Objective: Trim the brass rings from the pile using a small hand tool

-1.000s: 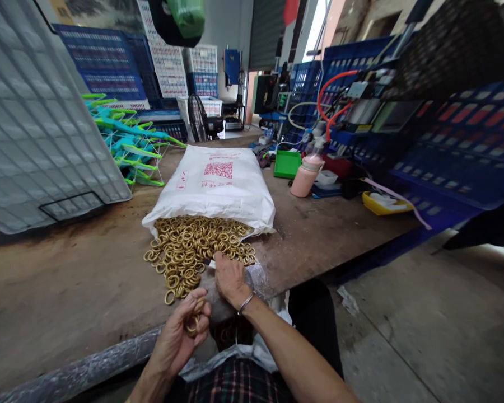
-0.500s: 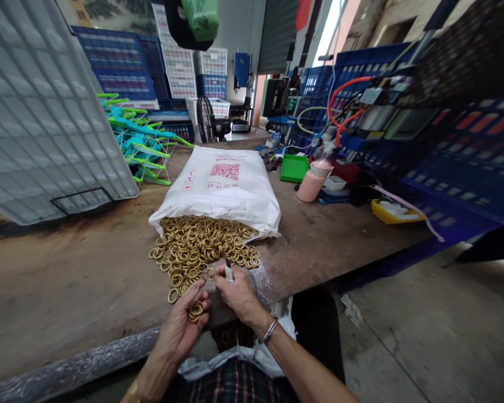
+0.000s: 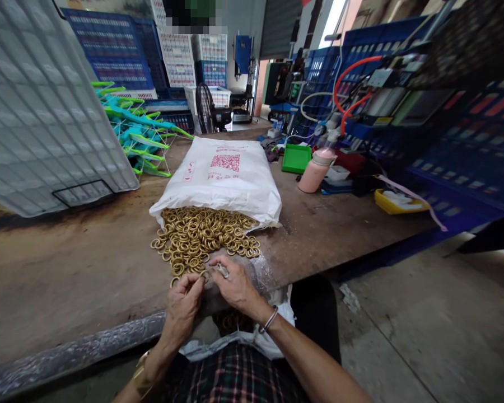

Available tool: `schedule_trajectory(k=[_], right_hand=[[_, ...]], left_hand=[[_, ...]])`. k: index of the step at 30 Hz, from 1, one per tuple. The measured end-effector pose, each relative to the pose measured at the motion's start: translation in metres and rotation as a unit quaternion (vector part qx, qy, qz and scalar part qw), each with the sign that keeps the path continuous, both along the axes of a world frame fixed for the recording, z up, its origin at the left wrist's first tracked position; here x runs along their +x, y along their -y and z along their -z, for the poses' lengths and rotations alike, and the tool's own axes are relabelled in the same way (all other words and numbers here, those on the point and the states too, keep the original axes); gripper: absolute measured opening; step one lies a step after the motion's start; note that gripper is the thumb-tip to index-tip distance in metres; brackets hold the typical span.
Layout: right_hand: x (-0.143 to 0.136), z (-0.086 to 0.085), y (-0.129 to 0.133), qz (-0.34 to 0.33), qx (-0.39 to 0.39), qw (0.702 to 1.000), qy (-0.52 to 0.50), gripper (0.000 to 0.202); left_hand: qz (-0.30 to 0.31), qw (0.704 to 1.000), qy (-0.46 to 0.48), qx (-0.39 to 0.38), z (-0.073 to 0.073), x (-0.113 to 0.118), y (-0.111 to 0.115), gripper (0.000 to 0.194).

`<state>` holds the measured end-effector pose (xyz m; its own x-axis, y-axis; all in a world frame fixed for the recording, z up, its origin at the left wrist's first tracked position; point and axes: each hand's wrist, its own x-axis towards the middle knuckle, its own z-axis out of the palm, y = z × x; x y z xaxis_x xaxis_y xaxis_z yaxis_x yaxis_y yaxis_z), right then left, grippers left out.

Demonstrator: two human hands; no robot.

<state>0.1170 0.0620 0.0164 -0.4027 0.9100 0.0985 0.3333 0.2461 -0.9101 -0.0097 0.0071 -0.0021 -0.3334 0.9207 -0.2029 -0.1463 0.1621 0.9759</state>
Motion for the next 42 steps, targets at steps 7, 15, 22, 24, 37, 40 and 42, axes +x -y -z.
schedule_trajectory(k=[7, 15, 22, 24, 37, 40, 42], right_hand=[[-0.006, -0.005, 0.003, -0.053, -0.008, 0.998, 0.045, 0.016], [-0.006, 0.0, 0.001, -0.023, -0.134, 0.99, -0.031, 0.015], [-0.005, 0.001, -0.001, -0.036, -0.113, 0.993, -0.01, 0.025], [-0.003, 0.002, 0.0, -0.012, -0.049, 0.997, 0.053, 0.021], [0.002, 0.017, 0.014, -0.09, 0.135, 0.93, 0.33, 0.022], [0.001, 0.016, 0.014, -0.095, 0.126, 0.921, 0.355, 0.022], [0.001, 0.016, 0.015, -0.09, 0.119, 0.917, 0.37, 0.022]], left_hand=[[0.032, 0.989, -0.133, 0.056, -0.005, -0.001, 0.001, 0.014], [0.094, 0.977, 0.17, -0.083, -0.012, 0.0, 0.005, 0.035], [0.1, 0.969, 0.218, -0.06, -0.015, 0.001, 0.005, 0.035], [0.089, 0.97, 0.218, -0.058, -0.014, 0.001, 0.006, 0.036], [0.062, 0.985, 0.15, -0.059, -0.004, 0.0, 0.006, 0.035], [0.06, 0.987, 0.134, -0.059, -0.003, 0.001, 0.007, 0.034], [0.064, 0.989, 0.121, -0.056, -0.002, 0.001, 0.007, 0.035]])
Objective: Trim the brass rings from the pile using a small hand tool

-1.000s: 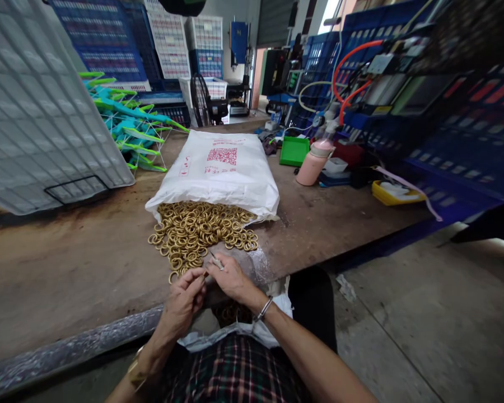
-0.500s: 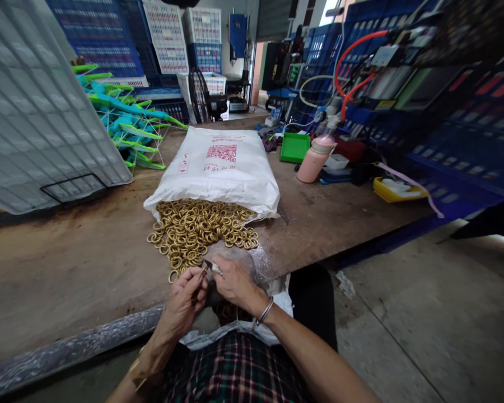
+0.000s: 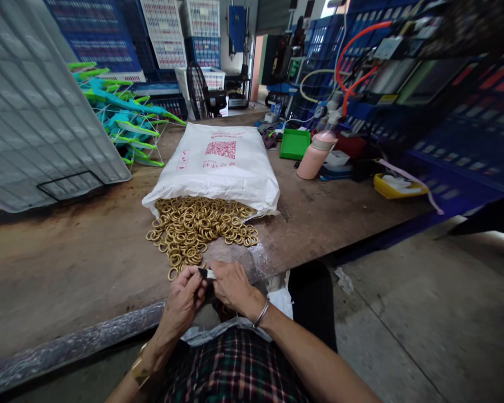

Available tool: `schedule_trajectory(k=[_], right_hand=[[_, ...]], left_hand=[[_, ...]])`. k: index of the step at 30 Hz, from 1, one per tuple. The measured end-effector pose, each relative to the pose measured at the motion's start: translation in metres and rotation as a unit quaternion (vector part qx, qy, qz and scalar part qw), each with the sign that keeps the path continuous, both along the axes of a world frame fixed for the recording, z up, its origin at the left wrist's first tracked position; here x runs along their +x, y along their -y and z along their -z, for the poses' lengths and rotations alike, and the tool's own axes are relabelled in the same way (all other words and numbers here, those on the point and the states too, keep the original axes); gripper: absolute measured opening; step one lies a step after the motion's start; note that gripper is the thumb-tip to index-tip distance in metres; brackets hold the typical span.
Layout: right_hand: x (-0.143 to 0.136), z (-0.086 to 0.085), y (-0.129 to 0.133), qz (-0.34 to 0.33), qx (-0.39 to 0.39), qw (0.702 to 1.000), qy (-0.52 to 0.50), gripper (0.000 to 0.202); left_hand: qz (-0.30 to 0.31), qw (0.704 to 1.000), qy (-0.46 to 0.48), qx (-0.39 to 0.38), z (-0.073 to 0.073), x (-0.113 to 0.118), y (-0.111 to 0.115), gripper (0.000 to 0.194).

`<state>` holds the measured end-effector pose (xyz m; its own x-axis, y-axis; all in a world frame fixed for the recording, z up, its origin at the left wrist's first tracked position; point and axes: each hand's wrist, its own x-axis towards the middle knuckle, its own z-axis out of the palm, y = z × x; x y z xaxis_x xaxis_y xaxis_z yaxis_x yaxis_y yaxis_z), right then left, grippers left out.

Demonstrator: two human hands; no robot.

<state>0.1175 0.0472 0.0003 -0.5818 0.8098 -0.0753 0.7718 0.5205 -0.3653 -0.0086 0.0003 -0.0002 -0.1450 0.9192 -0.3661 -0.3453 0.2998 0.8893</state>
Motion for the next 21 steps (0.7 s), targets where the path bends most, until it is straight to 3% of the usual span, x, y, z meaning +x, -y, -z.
schedule_trajectory(k=[5, 9, 15, 21], right_hand=[[-0.006, -0.001, 0.001, 0.022, -0.007, 0.999, 0.029, 0.026], [-0.005, 0.0, -0.015, 0.066, -0.005, 0.997, 0.05, 0.024], [0.001, -0.005, -0.049, 0.165, 0.062, 0.984, 0.024, 0.019], [-0.02, -0.017, -0.072, 0.195, 0.106, 0.975, 0.028, 0.017]], left_hand=[[-0.001, 1.0, -0.009, 0.0, 0.006, -0.002, 0.002, 0.036], [0.021, 1.0, 0.003, -0.002, -0.002, -0.002, 0.009, 0.036], [0.039, 0.986, 0.162, -0.025, -0.012, 0.003, 0.012, 0.038], [0.02, 0.979, 0.199, -0.034, -0.006, -0.001, 0.006, 0.037]])
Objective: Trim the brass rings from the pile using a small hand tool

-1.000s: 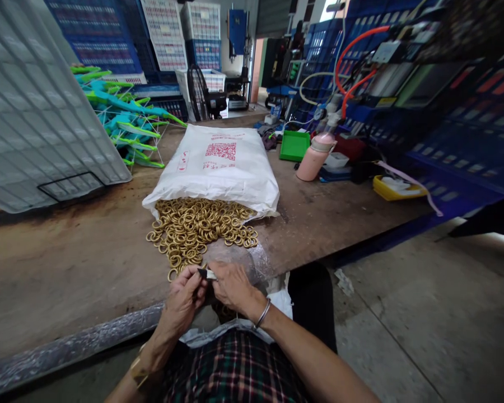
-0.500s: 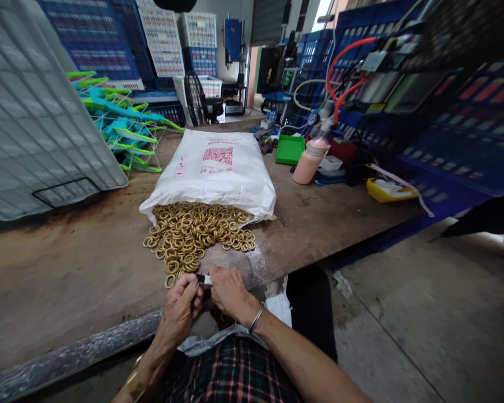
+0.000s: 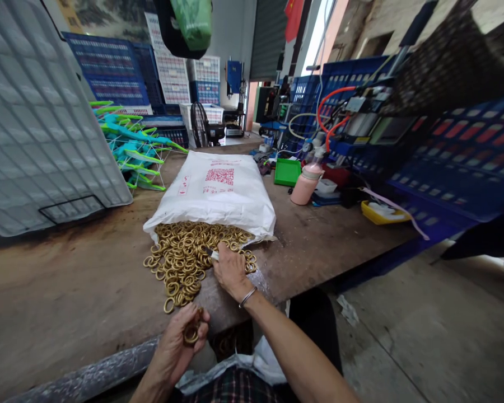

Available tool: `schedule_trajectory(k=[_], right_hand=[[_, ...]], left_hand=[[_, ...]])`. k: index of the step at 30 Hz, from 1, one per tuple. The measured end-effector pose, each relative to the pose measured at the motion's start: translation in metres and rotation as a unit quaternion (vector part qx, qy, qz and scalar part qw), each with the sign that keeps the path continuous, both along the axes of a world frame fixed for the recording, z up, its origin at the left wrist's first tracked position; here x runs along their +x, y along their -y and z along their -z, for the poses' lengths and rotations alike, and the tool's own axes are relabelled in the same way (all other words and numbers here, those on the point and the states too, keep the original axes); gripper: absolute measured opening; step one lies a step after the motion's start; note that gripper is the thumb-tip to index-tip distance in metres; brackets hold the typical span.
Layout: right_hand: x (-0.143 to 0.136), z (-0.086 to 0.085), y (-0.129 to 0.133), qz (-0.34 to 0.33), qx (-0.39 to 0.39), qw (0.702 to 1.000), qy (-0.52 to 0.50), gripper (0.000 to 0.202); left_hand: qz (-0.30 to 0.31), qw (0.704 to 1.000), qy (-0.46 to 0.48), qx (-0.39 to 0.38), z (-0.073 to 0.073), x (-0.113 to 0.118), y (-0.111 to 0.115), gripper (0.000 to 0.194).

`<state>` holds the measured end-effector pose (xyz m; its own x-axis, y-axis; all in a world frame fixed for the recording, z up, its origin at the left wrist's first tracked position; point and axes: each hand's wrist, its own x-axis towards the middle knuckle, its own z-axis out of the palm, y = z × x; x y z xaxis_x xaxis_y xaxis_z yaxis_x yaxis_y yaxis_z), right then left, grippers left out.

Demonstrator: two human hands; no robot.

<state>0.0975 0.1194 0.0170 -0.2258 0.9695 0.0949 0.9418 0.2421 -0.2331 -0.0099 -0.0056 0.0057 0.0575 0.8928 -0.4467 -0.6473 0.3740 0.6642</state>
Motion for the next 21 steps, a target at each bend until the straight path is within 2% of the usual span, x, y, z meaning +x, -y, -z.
schedule_trajectory(k=[5, 10, 16, 21], right_hand=[[-0.002, 0.004, -0.01, -0.004, -0.013, 0.999, 0.029, 0.013], [0.012, 0.011, 0.0, -0.042, -0.021, 0.999, -0.003, 0.015], [0.021, 0.019, 0.011, -0.045, -0.031, 0.99, -0.129, 0.013], [0.024, 0.021, 0.008, -0.03, -0.07, 0.955, -0.285, 0.012]], left_hand=[[0.017, 0.998, 0.057, -0.02, -0.003, -0.004, -0.001, 0.031], [0.019, 0.992, 0.111, -0.054, 0.0, -0.007, -0.005, 0.033], [0.001, 0.992, 0.114, -0.061, 0.002, -0.006, -0.009, 0.036], [-0.006, 0.988, 0.14, -0.068, 0.002, -0.006, -0.013, 0.032]])
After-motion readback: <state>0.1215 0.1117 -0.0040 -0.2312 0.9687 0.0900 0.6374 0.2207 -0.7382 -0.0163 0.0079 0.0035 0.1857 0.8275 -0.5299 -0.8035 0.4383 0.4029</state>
